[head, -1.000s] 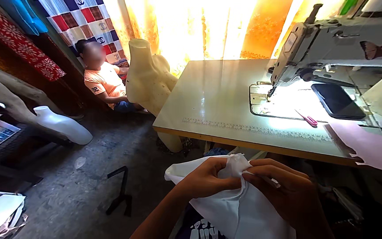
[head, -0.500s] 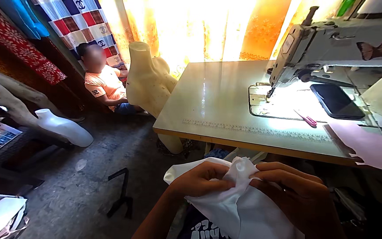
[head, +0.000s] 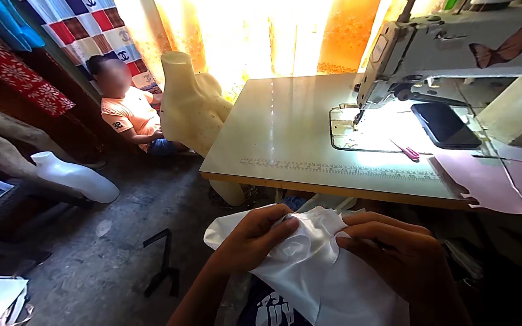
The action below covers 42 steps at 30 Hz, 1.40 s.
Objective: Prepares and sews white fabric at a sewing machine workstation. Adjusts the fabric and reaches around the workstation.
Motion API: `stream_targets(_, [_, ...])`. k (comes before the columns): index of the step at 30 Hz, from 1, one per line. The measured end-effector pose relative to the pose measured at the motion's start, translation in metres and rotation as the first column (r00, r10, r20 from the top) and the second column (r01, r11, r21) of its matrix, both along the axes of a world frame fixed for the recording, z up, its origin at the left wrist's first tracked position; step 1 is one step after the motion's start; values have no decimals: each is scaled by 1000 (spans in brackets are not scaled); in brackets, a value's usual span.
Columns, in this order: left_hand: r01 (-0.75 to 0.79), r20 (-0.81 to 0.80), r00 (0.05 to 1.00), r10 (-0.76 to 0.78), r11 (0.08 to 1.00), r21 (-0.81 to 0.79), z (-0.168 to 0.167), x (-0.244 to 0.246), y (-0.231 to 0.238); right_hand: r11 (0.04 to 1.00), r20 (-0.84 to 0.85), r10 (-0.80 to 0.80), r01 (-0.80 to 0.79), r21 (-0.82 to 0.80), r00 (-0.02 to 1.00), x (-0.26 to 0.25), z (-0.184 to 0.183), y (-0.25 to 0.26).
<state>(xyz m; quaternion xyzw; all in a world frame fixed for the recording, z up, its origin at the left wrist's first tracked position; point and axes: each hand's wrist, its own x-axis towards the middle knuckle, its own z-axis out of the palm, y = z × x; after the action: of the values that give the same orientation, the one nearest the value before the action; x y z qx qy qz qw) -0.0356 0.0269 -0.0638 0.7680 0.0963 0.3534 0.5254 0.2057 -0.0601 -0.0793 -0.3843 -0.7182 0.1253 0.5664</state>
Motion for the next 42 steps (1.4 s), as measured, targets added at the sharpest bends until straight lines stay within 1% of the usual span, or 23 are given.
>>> stream_targets(2, [-46,11,999,45,998,47,2,-2,-1,1000,-8,15,-15,-2,1000,2,0,0])
stream_targets(4, [-76,-18,997,79,991,107,2,-4,2,1000,-6,30,-30,-1,1000,3,0,1])
stream_targets(9, [-162,-199,953,228,940,300,-2,-6,25,999,43,33,-32,-15,999,4,-5,8])
stream_targets(11, [-142,-245,943,225,939,313,-3,-4,37,999,38,45,-44,-30,998,5,-7,11])
stream_targets(12, [-123,-246,948,200,948,294,-3,-2,43,998,31,51,-50,-41,998,6,-7,12])
stream_targets(14, [-46,-250,963,100,976,213,-1,7,51,996,25,69,-67,-66,997,9,-7,14])
stream_targets(16, [132,-263,960,-95,983,124,3,20,56,992,24,97,-94,-82,995,12,-7,15])
stream_targets(18, [329,-251,919,-304,942,64,6,34,61,988,25,138,-136,-77,990,15,-6,17])
stream_targets(20, [483,-242,847,-473,875,-17,7,47,67,984,34,169,-166,-65,985,18,-5,19])
stream_targets(22, [578,-234,777,-585,809,-103,5,59,74,986,42,162,-159,-56,986,20,-5,19])
stream_targets(23, [592,-245,757,-606,794,-135,4,64,76,987,42,151,-148,-56,988,21,-5,18])
stream_targets(25, [569,-275,757,-592,805,-165,5,69,79,992,48,119,-116,-58,992,23,-5,17])
stream_targets(28, [450,-304,817,-490,871,-196,10,68,81,995,56,88,-85,-59,995,27,-4,16])
stream_targets(30, [381,-295,858,-421,906,-186,12,64,79,996,61,80,-77,-52,995,28,-4,16])
stream_targets(34, [374,-264,886,-381,924,-79,10,56,75,997,82,69,-65,-46,994,28,-2,15])
stream_targets(39, [334,-312,905,-288,937,105,5,47,69,997,88,69,-68,-21,994,26,-7,15])
stream_targets(42, [319,-309,909,-279,944,85,4,48,76,998,72,65,-65,3,995,26,-5,20])
